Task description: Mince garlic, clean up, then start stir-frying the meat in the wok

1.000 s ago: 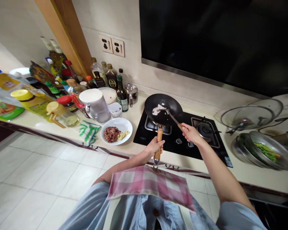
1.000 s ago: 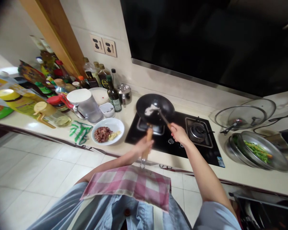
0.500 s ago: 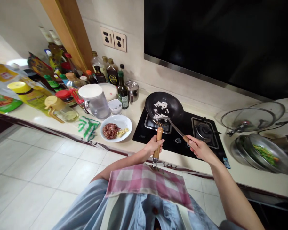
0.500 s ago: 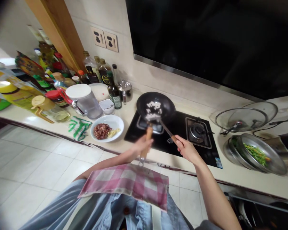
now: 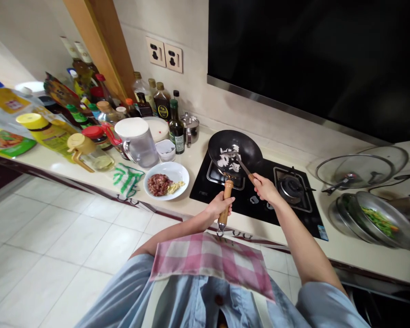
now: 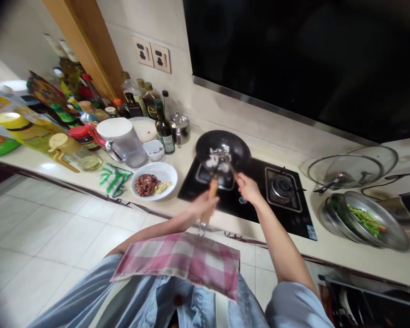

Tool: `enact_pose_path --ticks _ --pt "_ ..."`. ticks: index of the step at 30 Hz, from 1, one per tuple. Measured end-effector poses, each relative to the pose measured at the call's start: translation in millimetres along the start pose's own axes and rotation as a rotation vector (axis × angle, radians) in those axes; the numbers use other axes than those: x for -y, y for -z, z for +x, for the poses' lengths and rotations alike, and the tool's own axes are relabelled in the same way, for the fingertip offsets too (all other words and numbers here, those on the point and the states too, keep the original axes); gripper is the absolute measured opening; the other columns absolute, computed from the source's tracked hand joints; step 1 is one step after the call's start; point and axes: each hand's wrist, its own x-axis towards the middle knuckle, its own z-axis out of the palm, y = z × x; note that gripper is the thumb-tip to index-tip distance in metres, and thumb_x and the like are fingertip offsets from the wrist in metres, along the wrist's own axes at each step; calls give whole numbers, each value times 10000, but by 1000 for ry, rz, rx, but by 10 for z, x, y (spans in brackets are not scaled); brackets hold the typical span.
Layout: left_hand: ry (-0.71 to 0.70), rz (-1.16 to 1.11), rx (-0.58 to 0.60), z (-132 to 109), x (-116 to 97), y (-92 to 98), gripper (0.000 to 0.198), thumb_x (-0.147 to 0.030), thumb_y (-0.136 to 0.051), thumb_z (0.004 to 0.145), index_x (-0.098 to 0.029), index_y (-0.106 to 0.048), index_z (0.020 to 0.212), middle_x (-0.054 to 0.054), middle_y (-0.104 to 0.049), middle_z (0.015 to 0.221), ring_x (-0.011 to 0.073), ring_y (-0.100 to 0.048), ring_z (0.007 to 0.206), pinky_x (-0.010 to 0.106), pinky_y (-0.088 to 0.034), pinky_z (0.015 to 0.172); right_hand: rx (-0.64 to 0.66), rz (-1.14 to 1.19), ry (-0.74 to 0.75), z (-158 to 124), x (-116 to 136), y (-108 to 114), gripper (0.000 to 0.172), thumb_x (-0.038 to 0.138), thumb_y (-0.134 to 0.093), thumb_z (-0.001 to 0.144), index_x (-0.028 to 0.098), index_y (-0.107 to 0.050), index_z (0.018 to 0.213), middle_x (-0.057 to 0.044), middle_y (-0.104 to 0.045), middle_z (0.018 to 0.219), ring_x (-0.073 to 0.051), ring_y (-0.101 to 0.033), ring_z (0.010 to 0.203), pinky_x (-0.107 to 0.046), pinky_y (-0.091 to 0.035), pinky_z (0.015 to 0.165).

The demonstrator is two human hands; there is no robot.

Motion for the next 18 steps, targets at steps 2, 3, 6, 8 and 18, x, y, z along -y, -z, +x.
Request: enact_pose_path --ticks 2,3,6,8,18 --pt "-1 -18 16 3 14 18 311 -320 -682 865 -214 -406 961 -82 -521 595 72 -500 453 211 -462 498 39 22 -15 -233 -182 146 529 330 -436 977 229 -430 1496 44 -475 615 -59 -395 434 -139 -275 364" --pt "-2 -25 29 7 18 26 313 -322 -681 867 -214 -404 965 -77 -532 602 76 -511 458 217 -474 501 54 32 -19 -341 -264 214 538 348 -447 971 237 -429 1496 44 -477 623 -59 -399 439 -136 -270 360" --pt "1 -37 51 26 14 29 304 -306 -665 880 -213 -397 989 -67 -556 611 91 -543 473 234 -502 511 84 45 -40 -507 -401 298 558 385 -464 952 245 -438 1491 43 -483 635 -62 -401 443 -136 -264 354" --pt "5 -44 38 40 11 6 318 -304 -668 878 -212 -392 1007 -73 -552 601 96 -552 471 241 -510 518 88 64 -48 -440 -383 233 566 386 -474 939 237 -448 1484 47 -474 620 -63 -389 433 -141 -262 352" --pt "-445 209 -232 -113 -71 474 191 -243 -735 785 -184 -600 907 23 -644 774 155 -623 748 271 -516 731 44 186 49 122 -239 -103 597 413 -544 848 190 -527 1401 15 -492 607 -83 -375 421 -167 -260 353"
